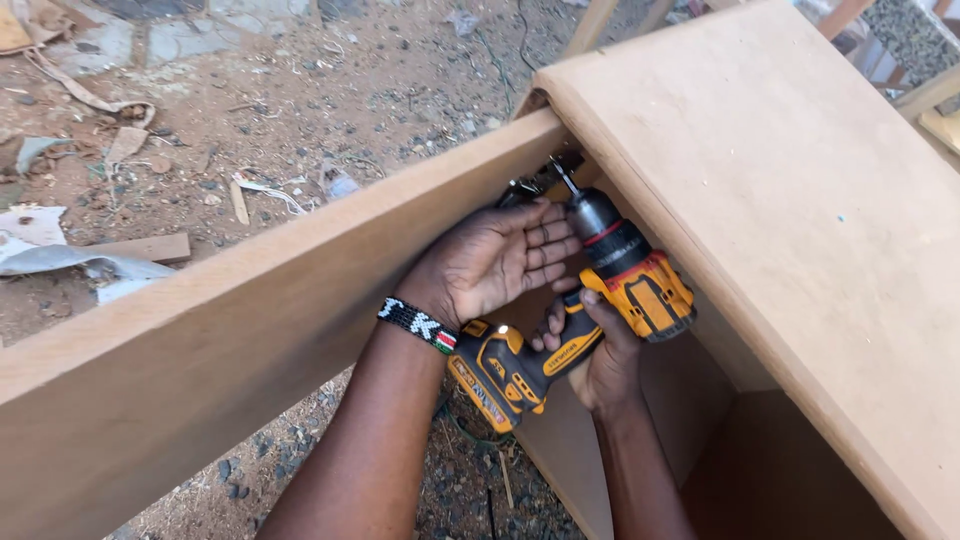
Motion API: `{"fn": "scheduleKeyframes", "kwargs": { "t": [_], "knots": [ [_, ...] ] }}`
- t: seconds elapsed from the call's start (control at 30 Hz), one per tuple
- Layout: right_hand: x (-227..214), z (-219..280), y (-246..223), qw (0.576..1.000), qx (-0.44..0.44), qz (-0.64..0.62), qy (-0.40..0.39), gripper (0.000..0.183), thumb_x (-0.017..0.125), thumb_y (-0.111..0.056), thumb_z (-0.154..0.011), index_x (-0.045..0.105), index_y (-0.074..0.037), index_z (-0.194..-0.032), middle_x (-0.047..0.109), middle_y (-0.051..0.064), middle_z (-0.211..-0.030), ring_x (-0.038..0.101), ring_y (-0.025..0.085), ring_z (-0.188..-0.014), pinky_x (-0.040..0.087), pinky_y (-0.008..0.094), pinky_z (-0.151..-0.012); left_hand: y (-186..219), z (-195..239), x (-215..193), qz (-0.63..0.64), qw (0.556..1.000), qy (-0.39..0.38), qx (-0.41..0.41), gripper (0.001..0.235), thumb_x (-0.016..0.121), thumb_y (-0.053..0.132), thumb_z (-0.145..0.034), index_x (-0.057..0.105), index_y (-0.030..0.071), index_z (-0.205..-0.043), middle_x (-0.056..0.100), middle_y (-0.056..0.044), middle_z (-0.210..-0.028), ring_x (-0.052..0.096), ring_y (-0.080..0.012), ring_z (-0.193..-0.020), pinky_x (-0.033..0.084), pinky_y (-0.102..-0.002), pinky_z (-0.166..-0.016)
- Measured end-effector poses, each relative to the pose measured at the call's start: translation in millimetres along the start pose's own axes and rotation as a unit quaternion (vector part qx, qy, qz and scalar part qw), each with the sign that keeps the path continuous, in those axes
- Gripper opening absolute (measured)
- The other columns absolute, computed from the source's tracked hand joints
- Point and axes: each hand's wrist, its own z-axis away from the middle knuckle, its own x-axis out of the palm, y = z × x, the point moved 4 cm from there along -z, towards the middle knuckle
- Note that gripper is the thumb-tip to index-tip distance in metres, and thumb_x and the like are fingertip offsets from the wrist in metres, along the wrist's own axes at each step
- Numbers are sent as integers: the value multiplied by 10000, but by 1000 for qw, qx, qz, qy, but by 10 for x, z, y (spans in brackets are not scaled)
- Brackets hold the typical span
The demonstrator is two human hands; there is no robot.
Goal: The person uses a yellow cordless drill to attach metal hinges to a wooden cabinet door. They position the hinges and drive screws into the wood, working on both the upper and lower sections of the door frame.
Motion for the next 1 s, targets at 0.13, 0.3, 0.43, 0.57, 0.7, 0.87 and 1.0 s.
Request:
{"fn": "scheduleKeyframes", "kwargs": {
  "t": [0.13, 0.3, 0.43, 0.57, 0.7, 0.87, 1.0],
  "knots": [
    [-10, -14, -18, 999, -14, 30, 3, 439, 664, -290, -1137, 698, 51, -1411, 666, 199, -809, 784, 348, -726, 735, 580, -802, -20, -48, -12, 15, 1000, 5, 7, 484, 793, 442, -1141, 732, 161, -1529, 746, -77, -1662, 707, -324, -1566, 571, -537, -1293],
    [120, 31, -92, 994, 16, 95, 57, 338, 694, -298, -1136, 782, 28, -1159, 747, 170, -793, 828, 316, -768, 753, 503, -844, -99, -239, -54, 67, 994, 74, 41, 517, 781, 437, -1148, 717, 205, -1605, 750, -37, -1644, 661, -332, -1615, 443, -576, -1393],
    [24, 18, -3, 995, -6, 81, 53, 298, 680, -243, -1138, 731, 6, -1294, 689, 156, -791, 824, 331, -779, 747, 534, -869, -217, -561, -253, 78, 991, 89, 60, 492, 824, 434, -1135, 745, 240, -1580, 762, 42, -1554, 665, -302, -1601, 397, -585, -1413],
    [118, 66, -83, 997, 0, 52, 65, 224, 765, -228, -1085, 697, -51, -1204, 623, 63, -782, 644, 194, -707, 579, 420, -736, -164, -379, -32, 111, 981, 143, 71, 276, 810, 325, -1033, 802, 241, -1296, 825, -68, -1382, 746, -247, -1341, 540, -411, -1226],
    [-105, 54, -1, 997, 7, 19, 72, 244, 757, -206, -1104, 704, -55, -1289, 599, 92, -805, 615, 225, -708, 551, 420, -753, -239, -498, -84, 140, 982, 117, 42, 258, 886, 357, -962, 803, 293, -1198, 817, -32, -1280, 731, -249, -1305, 564, -412, -1197],
    [101, 80, -31, 996, 1, 50, 80, 238, 737, -217, -1112, 714, -49, -1278, 612, 87, -809, 637, 222, -686, 576, 437, -742, -238, -470, 6, 119, 979, 143, 78, 376, 855, 399, -983, 835, 227, -1316, 842, -20, -1333, 752, -186, -1283, 549, -361, -1175],
    [177, 73, -45, 995, 5, 33, 91, 167, 755, -227, -1078, 642, -104, -1075, 593, 47, -789, 620, 194, -656, 573, 410, -715, -352, -630, 13, 154, 968, 146, 136, 234, 859, 304, -1016, 809, 243, -1236, 867, -14, -1281, 800, -174, -1188, 616, -329, -1092]
  ]
}}
